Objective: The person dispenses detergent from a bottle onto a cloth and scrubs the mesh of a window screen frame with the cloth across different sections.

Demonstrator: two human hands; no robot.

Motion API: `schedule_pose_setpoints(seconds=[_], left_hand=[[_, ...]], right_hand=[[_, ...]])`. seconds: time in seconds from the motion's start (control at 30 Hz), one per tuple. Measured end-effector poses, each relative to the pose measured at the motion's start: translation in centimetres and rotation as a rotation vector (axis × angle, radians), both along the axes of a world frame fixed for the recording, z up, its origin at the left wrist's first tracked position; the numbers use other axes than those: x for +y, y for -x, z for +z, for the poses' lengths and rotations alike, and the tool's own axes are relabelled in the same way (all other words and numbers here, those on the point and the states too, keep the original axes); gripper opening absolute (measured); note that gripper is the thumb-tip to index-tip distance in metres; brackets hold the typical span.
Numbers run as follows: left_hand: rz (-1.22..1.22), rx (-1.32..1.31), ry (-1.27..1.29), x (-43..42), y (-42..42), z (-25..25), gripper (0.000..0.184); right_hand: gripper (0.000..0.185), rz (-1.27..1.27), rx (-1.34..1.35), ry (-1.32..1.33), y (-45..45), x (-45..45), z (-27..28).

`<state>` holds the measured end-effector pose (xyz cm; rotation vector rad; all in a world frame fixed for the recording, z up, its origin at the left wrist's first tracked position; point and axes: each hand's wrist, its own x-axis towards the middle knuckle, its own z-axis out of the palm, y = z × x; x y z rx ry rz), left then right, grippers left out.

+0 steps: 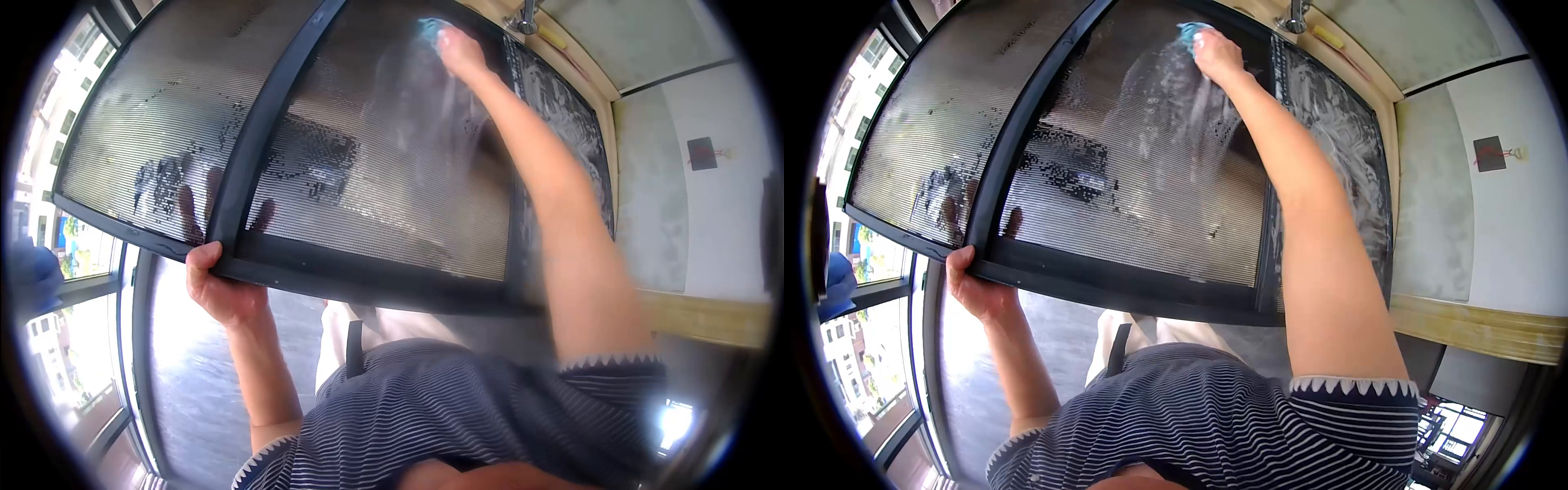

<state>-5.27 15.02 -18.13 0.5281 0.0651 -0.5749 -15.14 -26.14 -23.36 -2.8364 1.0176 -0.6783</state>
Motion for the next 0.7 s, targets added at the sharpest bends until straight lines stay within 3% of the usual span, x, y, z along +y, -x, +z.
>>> schedule_pose_setpoints(seconds=[0.03,0.07,0.17,0.2,0.27,0.33,0.37,0.4,0.47,0.53,0.6,0.63,0.7], left_hand=[[0.002,0.001,-0.004,-0.2,0.1,0.5,0.040],[-0.056,0.014,0.006,0.7,-0.3,-0.6,0.042],[-0.124,0.063,0.045,1.1,-0.4,-1.1,0.042],[-0.051,0.090,0.027,0.2,0.1,0.9,0.043],[-0.135,0.039,0.035,0.9,-0.2,-0.2,0.045],[-0.131,0.043,0.015,1.0,-0.3,0.2,0.046],[-0.132,0.038,0.001,1.1,-0.4,0.0,0.046],[-0.135,0.034,-0.017,0.8,-0.2,-0.2,0.046],[-0.151,0.030,-0.035,0.9,0.0,-0.4,0.042],[-0.165,0.015,-0.036,0.8,-0.2,-0.4,0.039],[-0.132,0.057,-0.081,0.8,-0.2,-0.3,0.036],[-0.134,0.057,-0.102,1.4,-0.2,-1.0,0.037],[-0.141,0.087,-0.101,1.4,-0.2,-1.6,0.032]], right_hand=[[0.023,-0.146,0.029,-0.061,-0.8,-0.6,0.2],[0.023,-0.066,-0.043,-0.071,-1.0,1.8,0.6],[0.022,0.324,-0.288,-0.202,0.3,13.3,1.6],[0.024,0.507,-0.370,-0.276,0.5,17.2,2.4],[0.028,0.730,-0.187,-0.145,0.2,22.7,4.9],[0.025,0.783,-0.232,0.042,-3.6,18.5,3.4],[0.019,0.714,-0.300,0.150,-5.6,14.9,2.9],[0.018,0.543,-0.199,-0.050,-7.0,9.3,0.9],[0.022,0.196,-0.041,0.105,-9.5,0.9,-0.3],[0.024,-0.080,0.018,0.053,-11.3,-2.2,0.9],[0.023,-0.175,0.090,-0.006,-13.0,-2.4,0.7],[0.021,-0.032,0.114,0.094,-12.3,-0.6,1.1],[0.020,0.336,-0.107,0.118,-9.8,4.0,0.7]])
